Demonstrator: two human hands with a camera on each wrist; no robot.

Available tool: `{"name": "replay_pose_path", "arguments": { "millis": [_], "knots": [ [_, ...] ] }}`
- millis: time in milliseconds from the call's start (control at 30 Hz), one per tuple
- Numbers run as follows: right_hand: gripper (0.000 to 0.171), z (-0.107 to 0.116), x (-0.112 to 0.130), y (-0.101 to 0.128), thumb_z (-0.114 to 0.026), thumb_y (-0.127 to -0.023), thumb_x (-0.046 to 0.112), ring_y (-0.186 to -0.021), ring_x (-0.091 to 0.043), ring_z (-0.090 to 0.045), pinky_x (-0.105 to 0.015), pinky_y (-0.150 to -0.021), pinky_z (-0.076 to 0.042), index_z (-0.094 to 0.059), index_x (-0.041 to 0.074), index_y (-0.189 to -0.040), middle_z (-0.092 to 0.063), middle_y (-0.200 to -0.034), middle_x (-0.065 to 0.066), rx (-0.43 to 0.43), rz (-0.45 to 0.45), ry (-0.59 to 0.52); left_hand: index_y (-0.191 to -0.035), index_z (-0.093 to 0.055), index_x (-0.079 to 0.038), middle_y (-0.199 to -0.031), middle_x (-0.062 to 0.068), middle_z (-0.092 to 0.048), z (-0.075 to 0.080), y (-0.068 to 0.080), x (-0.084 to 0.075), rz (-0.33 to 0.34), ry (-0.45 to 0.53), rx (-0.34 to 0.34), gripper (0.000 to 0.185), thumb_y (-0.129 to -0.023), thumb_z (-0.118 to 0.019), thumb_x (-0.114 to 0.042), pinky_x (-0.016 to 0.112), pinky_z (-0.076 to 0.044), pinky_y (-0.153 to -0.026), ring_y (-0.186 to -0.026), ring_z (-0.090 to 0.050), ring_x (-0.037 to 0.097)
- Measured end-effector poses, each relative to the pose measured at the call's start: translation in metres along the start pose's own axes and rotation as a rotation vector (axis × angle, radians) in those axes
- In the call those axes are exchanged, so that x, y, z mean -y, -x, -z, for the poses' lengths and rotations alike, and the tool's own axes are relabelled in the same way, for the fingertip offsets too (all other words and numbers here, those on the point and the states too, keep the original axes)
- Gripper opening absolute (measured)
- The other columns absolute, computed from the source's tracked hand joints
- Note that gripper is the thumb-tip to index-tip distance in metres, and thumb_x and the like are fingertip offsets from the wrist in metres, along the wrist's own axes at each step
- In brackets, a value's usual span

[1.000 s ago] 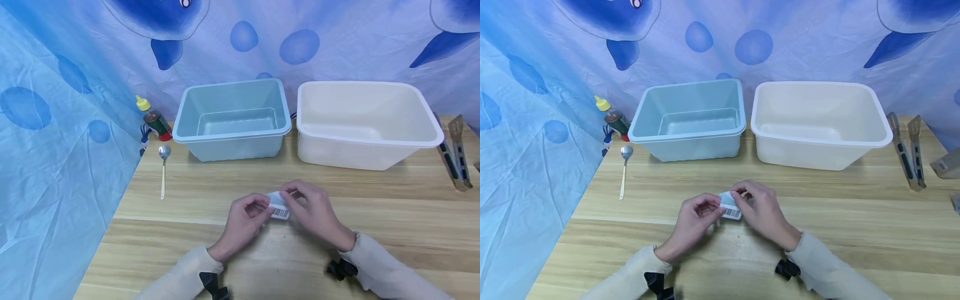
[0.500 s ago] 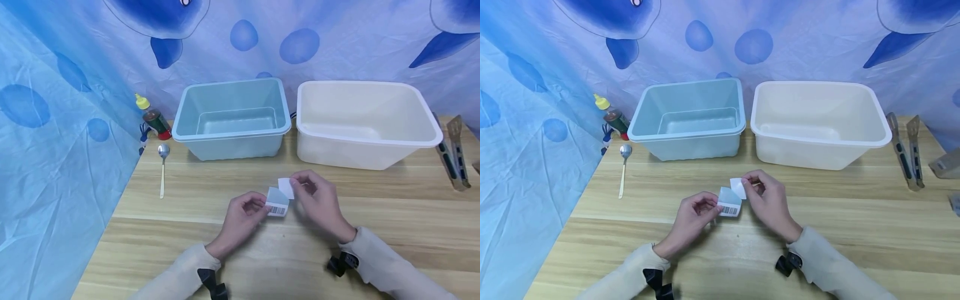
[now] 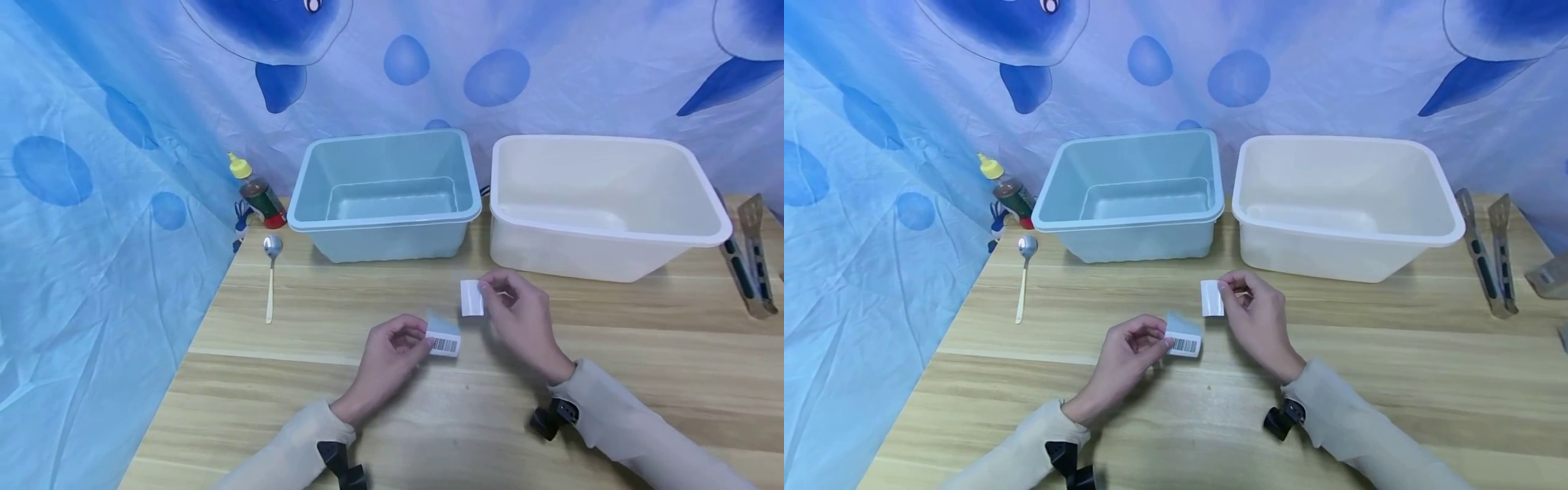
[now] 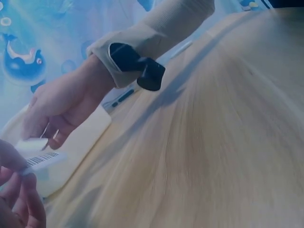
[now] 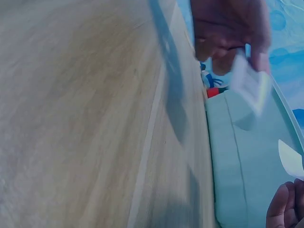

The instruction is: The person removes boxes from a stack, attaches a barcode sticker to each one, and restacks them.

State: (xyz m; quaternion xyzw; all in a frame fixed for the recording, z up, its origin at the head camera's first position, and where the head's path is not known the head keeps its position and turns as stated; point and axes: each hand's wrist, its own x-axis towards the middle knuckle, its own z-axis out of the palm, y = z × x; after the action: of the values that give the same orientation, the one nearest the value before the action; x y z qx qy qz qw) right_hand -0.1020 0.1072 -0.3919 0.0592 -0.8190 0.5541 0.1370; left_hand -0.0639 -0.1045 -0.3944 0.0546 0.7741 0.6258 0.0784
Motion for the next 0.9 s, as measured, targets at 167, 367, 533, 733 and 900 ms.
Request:
{"name": "replay_pose_path", "arguments": {
  "millis": [167, 367, 533, 733, 900],
  "knots": [
    [0.009, 0.001, 0.001, 0.003, -0.060, -0.092, 0.001, -0.094, -0.008, -0.064, -0.012, -0.084, -0.052, -0.066, 0.001, -0.097, -0.070, -0.101, -0.012, 0.018, -0.036, -0.009, -0.097, -0.067, 0.000, -0.091, 0.013, -0.070, 0.004, -0.003, 0.008, -0.039, -0.187, -0.032, 0.018, -0.080, -0.071, 0.000, 0.021, -0.056, -0.070, -0.079, -0.065, 0.016],
    [0.009, 0.002, 0.007, 0.005, -0.060, -0.092, 0.002, -0.095, -0.005, -0.063, -0.015, -0.085, -0.053, -0.066, 0.001, -0.099, -0.068, -0.105, -0.010, 0.054, -0.061, -0.035, -0.110, -0.066, -0.005, -0.100, 0.009, -0.070, 0.007, -0.006, 0.010, -0.209, -0.490, -0.217, 0.034, -0.078, -0.075, -0.009, 0.032, -0.053, -0.077, -0.086, -0.065, 0.020],
    [0.009, 0.001, 0.010, 0.007, -0.061, -0.091, 0.001, -0.092, 0.000, -0.061, -0.016, -0.081, -0.054, -0.066, 0.001, -0.098, -0.069, -0.102, -0.010, 0.054, -0.020, -0.014, -0.098, -0.071, -0.008, -0.091, 0.005, -0.067, 0.002, -0.008, -0.009, -0.439, -0.463, -0.238, 0.017, -0.081, -0.072, -0.004, 0.025, -0.052, -0.061, -0.079, -0.063, 0.015],
    [0.008, -0.004, 0.010, 0.008, -0.063, -0.088, -0.002, -0.082, -0.009, -0.064, -0.017, -0.068, -0.055, -0.068, 0.002, -0.093, -0.072, -0.093, -0.009, 0.018, 0.111, 0.062, -0.094, -0.073, -0.007, -0.087, 0.002, -0.071, -0.015, -0.012, -0.034, -0.583, -0.444, -0.154, 0.009, -0.086, -0.069, -0.008, 0.017, -0.050, -0.059, -0.076, -0.064, 0.010],
    [0.009, -0.009, 0.012, 0.011, -0.065, -0.086, -0.004, -0.079, -0.014, -0.065, -0.017, -0.064, -0.055, -0.069, 0.003, -0.091, -0.072, -0.090, -0.008, -0.003, 0.177, 0.078, -0.091, -0.074, -0.008, -0.085, 0.002, -0.074, -0.024, -0.019, -0.038, -0.553, -0.511, -0.193, 0.007, -0.087, -0.069, -0.009, 0.024, -0.055, -0.065, -0.073, -0.066, 0.009]
  ]
}}
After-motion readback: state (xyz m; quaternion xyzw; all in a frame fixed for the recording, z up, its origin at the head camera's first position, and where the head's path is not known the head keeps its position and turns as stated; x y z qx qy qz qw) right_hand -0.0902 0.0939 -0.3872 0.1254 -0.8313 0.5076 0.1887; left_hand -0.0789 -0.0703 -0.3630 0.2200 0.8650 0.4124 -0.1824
